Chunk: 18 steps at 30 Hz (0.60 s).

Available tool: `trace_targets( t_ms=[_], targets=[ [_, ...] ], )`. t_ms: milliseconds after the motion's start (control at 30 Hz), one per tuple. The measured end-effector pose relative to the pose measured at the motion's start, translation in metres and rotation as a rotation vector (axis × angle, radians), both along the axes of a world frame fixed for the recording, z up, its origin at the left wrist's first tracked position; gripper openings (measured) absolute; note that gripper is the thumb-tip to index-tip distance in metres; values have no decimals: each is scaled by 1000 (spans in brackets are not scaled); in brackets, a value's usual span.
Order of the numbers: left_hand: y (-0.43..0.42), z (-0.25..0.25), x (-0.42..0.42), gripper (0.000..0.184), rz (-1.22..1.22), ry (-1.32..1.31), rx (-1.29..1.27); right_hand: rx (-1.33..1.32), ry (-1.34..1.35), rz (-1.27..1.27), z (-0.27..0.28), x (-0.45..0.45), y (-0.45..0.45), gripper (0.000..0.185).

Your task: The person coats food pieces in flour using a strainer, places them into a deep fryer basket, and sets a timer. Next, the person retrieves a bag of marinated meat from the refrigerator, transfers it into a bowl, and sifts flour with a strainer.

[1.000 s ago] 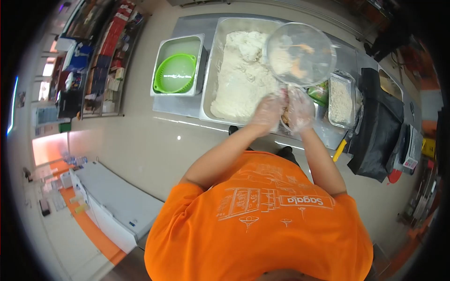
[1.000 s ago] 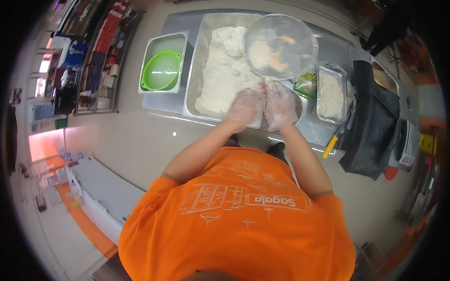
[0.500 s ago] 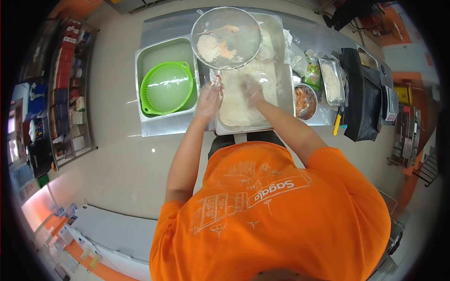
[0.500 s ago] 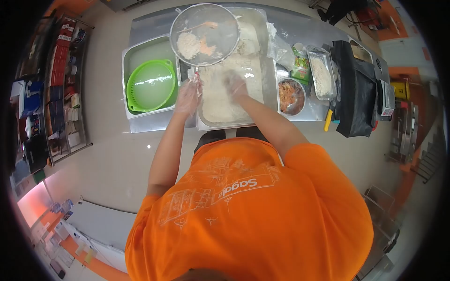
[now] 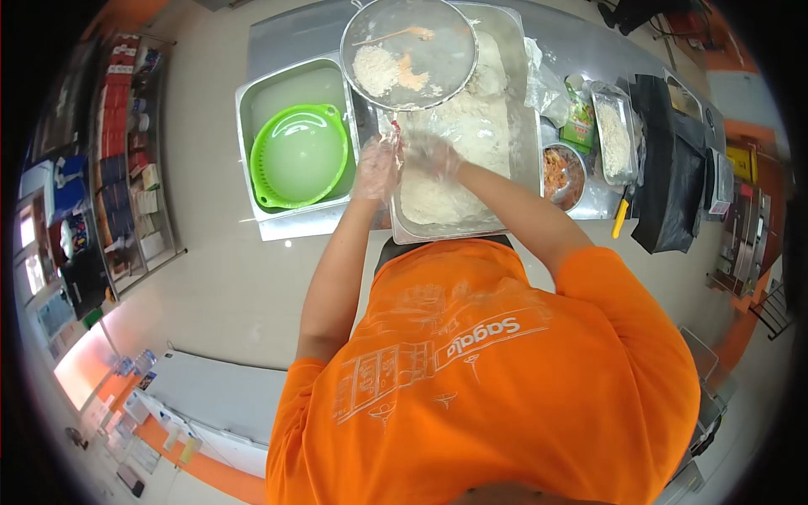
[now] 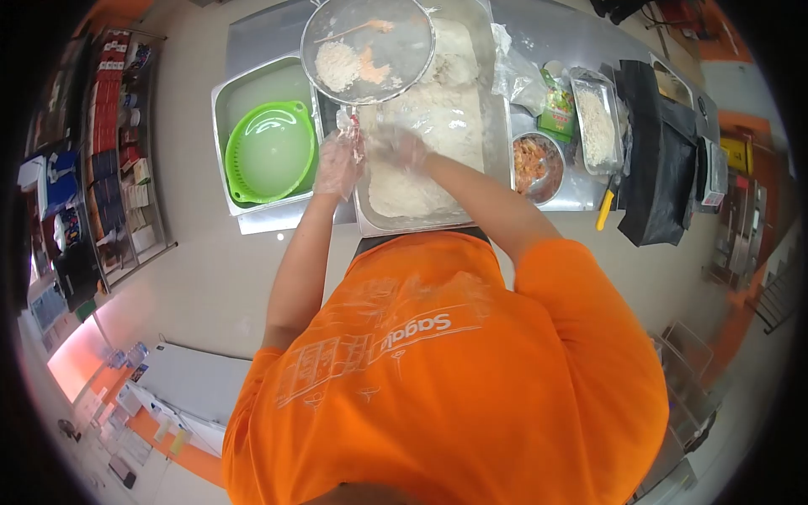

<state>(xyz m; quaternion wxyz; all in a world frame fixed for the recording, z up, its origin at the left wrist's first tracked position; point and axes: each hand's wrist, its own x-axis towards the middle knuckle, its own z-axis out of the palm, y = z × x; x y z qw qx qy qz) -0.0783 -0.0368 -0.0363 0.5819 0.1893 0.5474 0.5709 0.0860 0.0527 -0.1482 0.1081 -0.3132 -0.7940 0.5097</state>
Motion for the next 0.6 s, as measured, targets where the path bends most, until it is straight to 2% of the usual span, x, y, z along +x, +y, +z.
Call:
trace_targets(
  t_ms=[33,67,133,167,267,300,367,400,467,500,567,600],
  targets=[
    [1,31,0,15,-49,52,-90,141,-126,180,24,17,-10,52],
    [1,48,1,17,-99,102,-178,4,-148,213,29,35,-22,49],
    [1,33,-1,22,-199,515,-72,-270,-190,283,37,66,-34,43],
    [1,23,-2,24,-243,720,-16,-157,-338,302,39,76,-26,43],
    [-2,12,-4,24,-123,148,51,180,-766,360,71,90,26,42],
    [0,12,-3,23,-124,69,59,297,-902,377,78,93,40,41],
    [-1,13,-3,23,-123,-82,70,311,-847,321,73,101,36,43],
    [-1,13,-3,21,-153,-43,73,210,-659,243,58,106,23,47],
    [-4,12,-2,17,-200,38,75,149,-515,257,32,105,-6,50],
    [-5,9,-3,17,-182,-56,87,188,-556,343,22,94,-24,50],
    [-7,0,-5,17,-149,-238,110,-33,-510,324,-25,83,-52,49],
    [-8,-3,-7,18,-154,-249,92,-291,-418,224,-64,79,-66,48]
  ],
)
